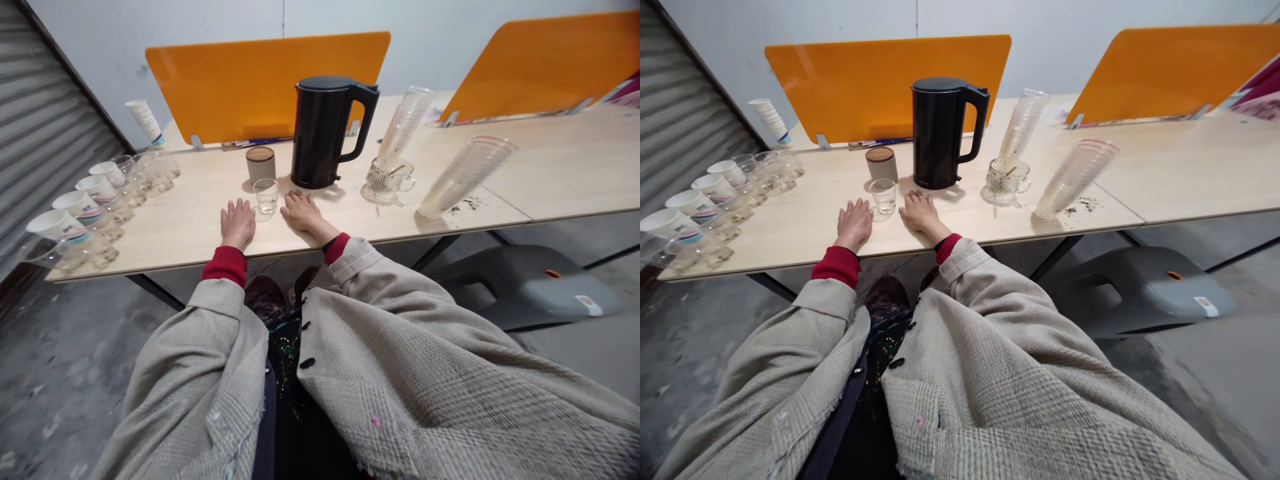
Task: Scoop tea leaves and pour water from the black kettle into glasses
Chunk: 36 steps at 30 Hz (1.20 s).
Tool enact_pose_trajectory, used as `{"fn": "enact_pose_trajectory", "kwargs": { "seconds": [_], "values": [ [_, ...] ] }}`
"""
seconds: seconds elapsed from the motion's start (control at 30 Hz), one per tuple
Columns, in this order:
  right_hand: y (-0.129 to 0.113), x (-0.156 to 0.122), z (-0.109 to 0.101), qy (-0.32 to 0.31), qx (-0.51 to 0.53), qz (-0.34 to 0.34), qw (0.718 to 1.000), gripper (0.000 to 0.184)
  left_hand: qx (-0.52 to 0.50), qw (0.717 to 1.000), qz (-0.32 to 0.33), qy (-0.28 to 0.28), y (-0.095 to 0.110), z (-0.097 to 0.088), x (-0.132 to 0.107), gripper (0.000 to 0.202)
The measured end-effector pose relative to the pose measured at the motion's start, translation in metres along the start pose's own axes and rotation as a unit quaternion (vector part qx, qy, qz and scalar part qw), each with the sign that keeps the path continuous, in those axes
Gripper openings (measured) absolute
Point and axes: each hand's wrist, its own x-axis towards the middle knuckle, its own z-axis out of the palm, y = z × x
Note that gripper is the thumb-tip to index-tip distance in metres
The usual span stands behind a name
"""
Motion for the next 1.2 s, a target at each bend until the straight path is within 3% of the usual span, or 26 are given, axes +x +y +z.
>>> {"fn": "enact_pose_trajectory", "kwargs": {
  "seconds": [0.57,1.2],
  "values": [
    [-0.0055,-0.0064,-0.0060,-0.007,-0.002,0.004,1.000,0.069,0.007,1.000,-0.006,-0.005,0.0016,-0.0026,-0.0014,0.064],
    [-0.0023,-0.0030,0.0008,0.007,0.001,0.000,1.000,0.065,-0.007,1.000,0.002,-0.001,-0.0017,-0.0023,0.0012,0.064]
  ]
}}
